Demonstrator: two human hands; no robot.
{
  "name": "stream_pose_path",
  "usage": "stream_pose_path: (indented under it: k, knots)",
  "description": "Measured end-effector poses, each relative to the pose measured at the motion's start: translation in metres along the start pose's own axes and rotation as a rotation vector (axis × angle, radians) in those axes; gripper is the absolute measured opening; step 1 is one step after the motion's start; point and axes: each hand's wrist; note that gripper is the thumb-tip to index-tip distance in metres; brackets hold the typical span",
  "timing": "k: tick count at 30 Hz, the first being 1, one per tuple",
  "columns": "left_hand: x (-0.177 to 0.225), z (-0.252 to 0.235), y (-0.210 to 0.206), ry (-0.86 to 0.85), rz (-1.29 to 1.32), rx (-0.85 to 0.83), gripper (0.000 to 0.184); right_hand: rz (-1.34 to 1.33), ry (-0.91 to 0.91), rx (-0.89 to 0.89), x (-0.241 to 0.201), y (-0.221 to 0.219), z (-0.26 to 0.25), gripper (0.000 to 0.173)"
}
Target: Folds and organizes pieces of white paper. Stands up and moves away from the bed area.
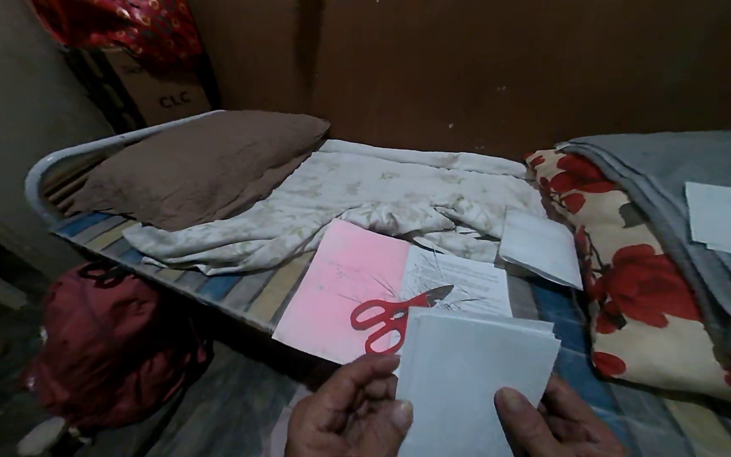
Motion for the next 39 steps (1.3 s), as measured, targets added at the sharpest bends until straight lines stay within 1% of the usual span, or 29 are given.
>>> stream_pose_path:
  k: [2, 3, 6, 9, 12, 15, 19, 25, 27, 28, 30, 31, 33, 35, 37, 39]
  knots:
    - [0.003, 0.0, -0.001, -0.021, -0.015, -0.011, 0.034, 0.015, 0.024, 0.003, -0.002, -0.002, 0.0, 0.031]
    - [0.004, -0.001, -0.001, -0.026, -0.033, -0.013, 0.034, 0.023, 0.033, -0.002, -0.002, -0.002, 0.001, 0.031]
    - [0.004, -0.001, -0.003, -0.032, -0.117, 0.02, 0.024, 0.051, 0.045, -0.012, -0.004, -0.006, 0.002, 0.031]
    - [0.005, -0.002, -0.002, -0.03, -0.137, 0.036, 0.021, 0.065, 0.026, 0.01, -0.006, -0.009, 0.002, 0.031]
    - [0.007, -0.005, 0.0, -0.014, -0.089, -0.004, 0.026, 0.049, 0.004, 0.003, -0.006, -0.009, 0.001, 0.032]
    - [0.005, -0.006, 0.001, 0.024, -0.033, -0.009, 0.019, 0.049, -0.022, -0.038, -0.005, -0.01, 0.004, 0.032]
    - [-0.003, -0.006, 0.006, 0.068, 0.083, -0.066, 0.03, 0.032, -0.014, -0.033, -0.001, -0.008, 0.004, 0.031]
    - [-0.005, -0.004, 0.007, 0.135, 0.152, -0.102, 0.034, -0.048, -0.045, -0.016, 0.003, -0.006, 0.004, 0.032]
    - [-0.005, -0.004, 0.005, 0.156, 0.181, -0.096, 0.031, -0.081, -0.062, -0.022, 0.005, -0.005, 0.004, 0.033]
    - [-0.006, -0.003, 0.002, 0.141, 0.178, -0.085, 0.03, -0.091, -0.068, -0.013, 0.005, -0.005, 0.004, 0.033]
    - [-0.009, -0.003, -0.002, 0.072, 0.132, -0.028, 0.04, -0.103, -0.046, 0.015, 0.006, -0.005, 0.005, 0.033]
    - [-0.011, -0.003, -0.004, 0.023, 0.104, 0.017, 0.042, -0.101, -0.022, 0.031, 0.007, -0.005, 0.005, 0.033]
    - [-0.017, -0.003, -0.003, -0.076, 0.042, 0.054, 0.028, -0.091, 0.035, 0.067, 0.008, -0.004, 0.004, 0.032]
    - [-0.021, -0.002, 0.001, -0.144, -0.056, -0.002, 0.022, -0.07, 0.083, 0.106, 0.009, -0.004, 0.004, 0.032]
    - [-0.021, 0.0, 0.002, -0.137, -0.09, -0.055, 0.02, -0.03, 0.121, 0.121, 0.009, -0.005, 0.005, 0.032]
    - [-0.02, 0.0, -0.001, -0.095, -0.077, -0.069, 0.024, -0.009, 0.146, 0.093, 0.012, -0.004, 0.007, 0.032]
Point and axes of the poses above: each hand's wrist, its own z-axis away from the middle knuckle, its own y-axis out of the back of the hand, x = y × z, and after that the axes turned 9 degrees about -z, right-handed
